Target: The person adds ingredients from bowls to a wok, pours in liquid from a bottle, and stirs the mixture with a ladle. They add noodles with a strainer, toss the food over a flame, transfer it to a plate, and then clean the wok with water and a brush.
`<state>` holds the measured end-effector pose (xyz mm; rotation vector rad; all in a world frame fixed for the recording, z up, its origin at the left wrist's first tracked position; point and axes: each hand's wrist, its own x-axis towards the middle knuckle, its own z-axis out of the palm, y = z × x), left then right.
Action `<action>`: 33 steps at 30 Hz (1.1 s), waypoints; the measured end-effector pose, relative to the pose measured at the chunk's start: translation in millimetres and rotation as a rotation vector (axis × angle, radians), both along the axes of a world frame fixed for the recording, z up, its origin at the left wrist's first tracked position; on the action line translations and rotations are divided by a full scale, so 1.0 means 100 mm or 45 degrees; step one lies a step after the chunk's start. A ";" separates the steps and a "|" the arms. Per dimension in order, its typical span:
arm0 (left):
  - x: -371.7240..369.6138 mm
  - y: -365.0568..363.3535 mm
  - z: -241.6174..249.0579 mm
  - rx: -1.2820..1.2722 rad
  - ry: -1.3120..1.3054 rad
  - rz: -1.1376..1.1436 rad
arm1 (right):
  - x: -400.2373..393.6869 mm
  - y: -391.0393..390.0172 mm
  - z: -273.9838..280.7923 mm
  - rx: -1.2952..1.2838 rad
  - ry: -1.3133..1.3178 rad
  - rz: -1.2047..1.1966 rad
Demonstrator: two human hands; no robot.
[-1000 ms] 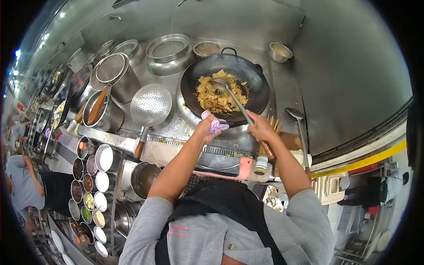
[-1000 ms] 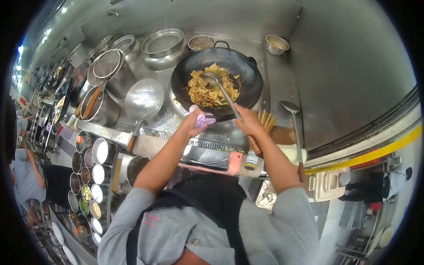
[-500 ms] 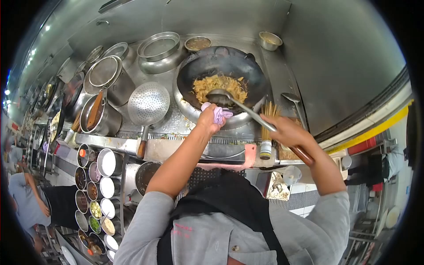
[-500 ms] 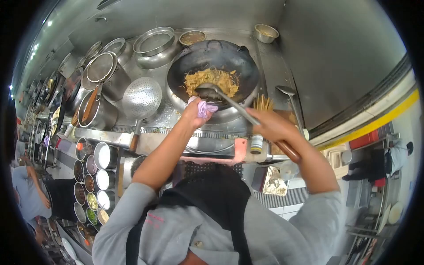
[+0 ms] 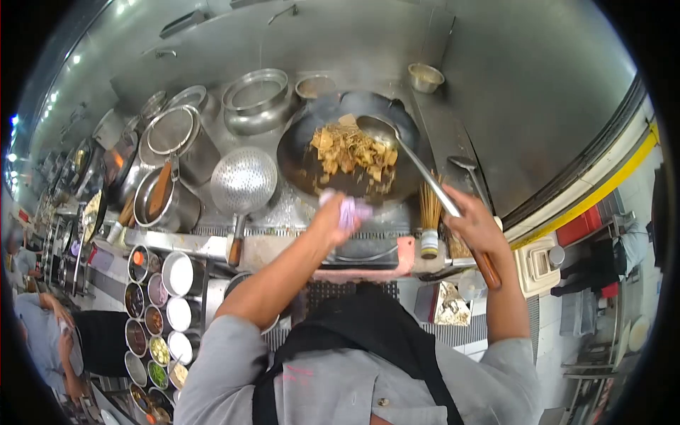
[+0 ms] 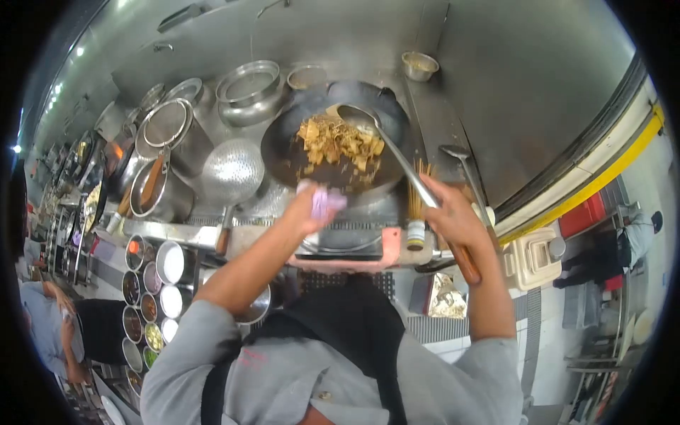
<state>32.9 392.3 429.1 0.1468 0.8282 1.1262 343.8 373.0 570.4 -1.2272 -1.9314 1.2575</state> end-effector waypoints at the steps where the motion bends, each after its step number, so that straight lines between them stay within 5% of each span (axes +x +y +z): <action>1: 0.03 -0.29 0.34 0.060 0.083 -0.075 | 0.11 -0.04 -0.03 -0.039 -0.017 -0.045; 6: -0.28 0.51 0.13 -0.144 -0.363 -0.151 | 0.03 -0.11 -0.16 -0.199 0.219 -0.227; 8: -0.21 0.52 -0.18 0.093 -0.046 0.020 | 0.00 -0.05 -0.30 -0.226 0.320 -0.227; 10: -0.14 0.04 -0.31 0.135 -0.171 0.011 | 0.05 -0.25 -0.28 -0.211 0.280 -0.274; 14: -0.06 -0.81 0.23 0.037 0.088 -0.086 | 0.20 -0.56 -0.21 -0.217 0.327 -0.395; 19: -0.34 0.41 0.10 -0.056 -0.254 -0.138 | -0.07 -0.53 -0.32 -0.254 0.592 -0.351; 21: -0.12 0.29 0.03 0.020 0.034 0.084 | -0.06 -0.50 -0.52 -0.249 0.651 -0.263; 22: -0.11 0.17 -0.17 0.041 -0.189 -0.017 | -0.03 -0.56 -0.48 -0.254 0.638 -0.221; 26: -0.02 -0.81 0.37 -0.133 0.019 -0.137 | 0.05 -0.69 -0.41 -0.307 0.639 -0.307; 30: -0.25 0.15 0.34 -0.181 -0.332 -0.243 | 0.04 -0.45 -0.53 -0.486 0.770 -0.271; 33: -0.09 0.20 -0.07 0.046 -0.053 0.058 | 0.14 -0.25 -0.59 -0.532 0.754 -0.186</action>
